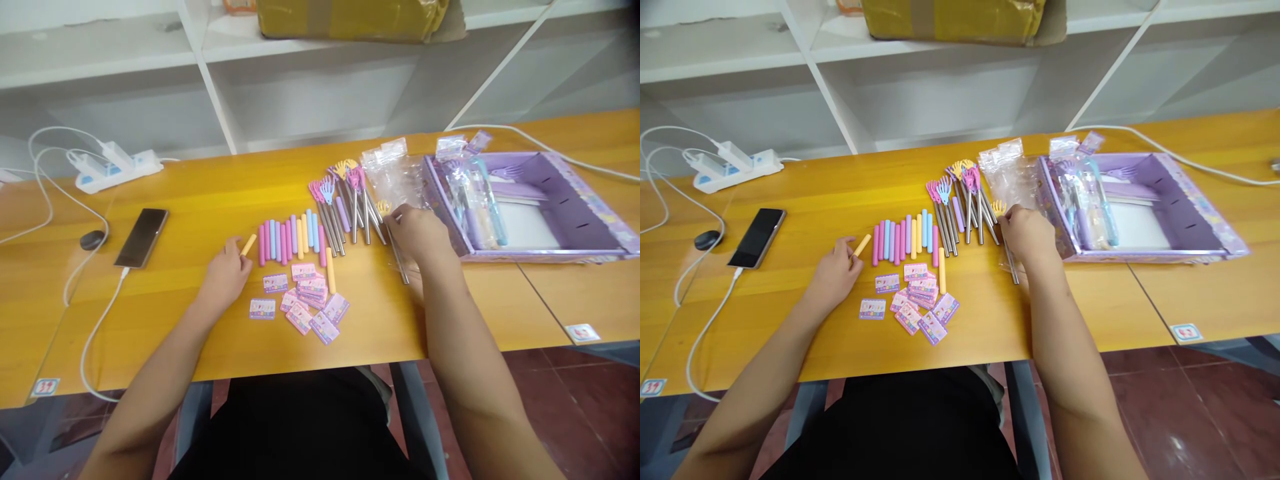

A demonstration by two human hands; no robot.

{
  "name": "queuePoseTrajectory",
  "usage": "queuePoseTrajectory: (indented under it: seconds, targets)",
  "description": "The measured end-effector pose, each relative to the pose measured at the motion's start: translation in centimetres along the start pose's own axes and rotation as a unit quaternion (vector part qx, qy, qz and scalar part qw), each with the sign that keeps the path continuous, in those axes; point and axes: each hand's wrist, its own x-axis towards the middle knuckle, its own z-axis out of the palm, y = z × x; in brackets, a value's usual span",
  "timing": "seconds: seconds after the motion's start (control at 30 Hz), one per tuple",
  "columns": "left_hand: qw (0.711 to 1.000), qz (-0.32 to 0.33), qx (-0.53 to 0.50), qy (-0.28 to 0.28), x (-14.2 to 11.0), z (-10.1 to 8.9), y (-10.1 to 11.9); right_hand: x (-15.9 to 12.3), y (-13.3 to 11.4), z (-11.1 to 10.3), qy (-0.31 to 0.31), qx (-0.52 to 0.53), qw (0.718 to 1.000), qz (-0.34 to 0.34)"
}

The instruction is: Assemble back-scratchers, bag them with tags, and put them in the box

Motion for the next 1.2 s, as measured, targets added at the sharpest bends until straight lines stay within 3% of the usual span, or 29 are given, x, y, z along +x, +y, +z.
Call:
queuePoseTrajectory:
  seconds: [0.17, 0.4, 0.6, 0.8, 0.9, 1.1, 1.2]
  targets:
    - [1.0, -0.006, -0.012, 0.001, -0.2, 0.0, 0.0, 0.2, -0.1, 0.2, -0.011, 0.005, 1.0, 0.012]
    - [0.997, 0.038, -0.04, 0.047, -0.9, -0.2, 0.9, 0.3, -0.8, 0.3, 0.039, 0.043, 0.998, 0.029]
    - [0.994, 0.07, -0.084, -0.001, -1.9, 0.1, 2.6, 0.4, -0.3, -0.6, 0.088, 0.155, 0.984, 0.014]
    - [0.988, 0.102, -0.106, -0.042, -2.2, 0.3, 2.9, 0.3, -0.4, -1.9, 0.054, 0.249, 0.967, 0.019]
    - [0.988, 0.096, -0.106, -0.049, -2.2, 0.1, 2.9, 0.1, -0.7, -2.1, 0.029, 0.329, 0.943, 0.032]
    - [0.985, 0.104, -0.123, -0.056, -2.3, -0.1, 3.1, -0.1, -1.2, -1.4, -0.01, 0.512, 0.859, 0.015]
    - [0.986, 0.104, -0.12, -0.058, -2.3, -0.1, 3.1, -0.3, -1.7, -1.2, -0.033, 0.503, 0.864, -0.015]
